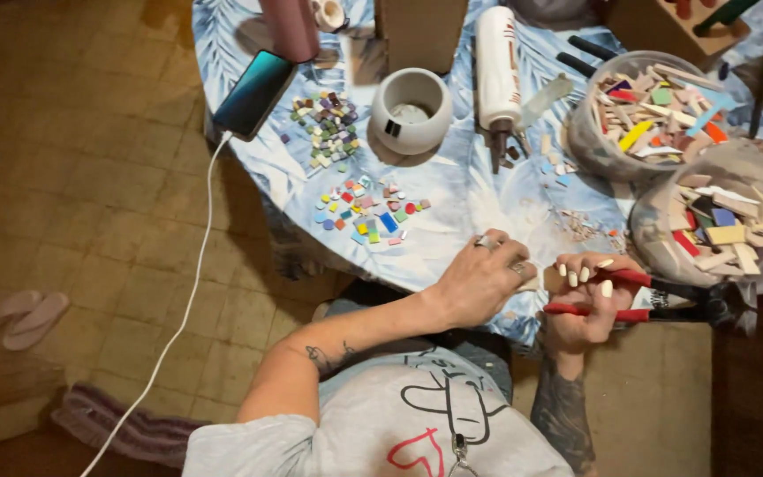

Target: Cutting small mosaic tiles into smaller pieces using specialized nippers at a craft table

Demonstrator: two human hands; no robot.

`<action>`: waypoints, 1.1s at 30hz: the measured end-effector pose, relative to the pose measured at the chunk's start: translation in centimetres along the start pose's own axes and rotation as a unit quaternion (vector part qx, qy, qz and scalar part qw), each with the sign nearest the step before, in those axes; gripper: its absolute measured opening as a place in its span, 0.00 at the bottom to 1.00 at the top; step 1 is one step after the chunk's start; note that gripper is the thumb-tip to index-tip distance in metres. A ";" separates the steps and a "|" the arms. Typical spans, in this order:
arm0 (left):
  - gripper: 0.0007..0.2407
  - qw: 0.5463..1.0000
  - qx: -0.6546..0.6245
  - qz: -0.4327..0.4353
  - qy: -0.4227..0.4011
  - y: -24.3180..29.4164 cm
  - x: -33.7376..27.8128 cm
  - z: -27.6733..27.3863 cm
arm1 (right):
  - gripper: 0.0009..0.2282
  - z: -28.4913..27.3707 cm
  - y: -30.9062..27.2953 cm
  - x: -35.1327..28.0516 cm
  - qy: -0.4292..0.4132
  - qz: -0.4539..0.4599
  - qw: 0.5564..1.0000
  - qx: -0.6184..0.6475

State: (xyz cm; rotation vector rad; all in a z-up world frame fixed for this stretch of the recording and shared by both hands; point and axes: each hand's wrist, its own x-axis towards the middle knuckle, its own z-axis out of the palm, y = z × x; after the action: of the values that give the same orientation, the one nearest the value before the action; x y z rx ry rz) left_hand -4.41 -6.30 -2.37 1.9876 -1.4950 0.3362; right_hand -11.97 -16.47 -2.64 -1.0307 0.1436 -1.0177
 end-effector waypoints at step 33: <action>0.05 0.794 -0.558 -0.240 0.027 -5.7 5.6 -2.7 | 0.26 -5.3 -5.6 8.7 -0.420 -0.010 0.650 -0.633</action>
State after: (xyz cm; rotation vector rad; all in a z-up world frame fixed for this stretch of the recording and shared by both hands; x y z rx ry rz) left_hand 3.22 -8.04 0.97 1.2342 -0.7350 -0.5970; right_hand -13.43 -27.16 1.68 -2.7103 0.0513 -0.1962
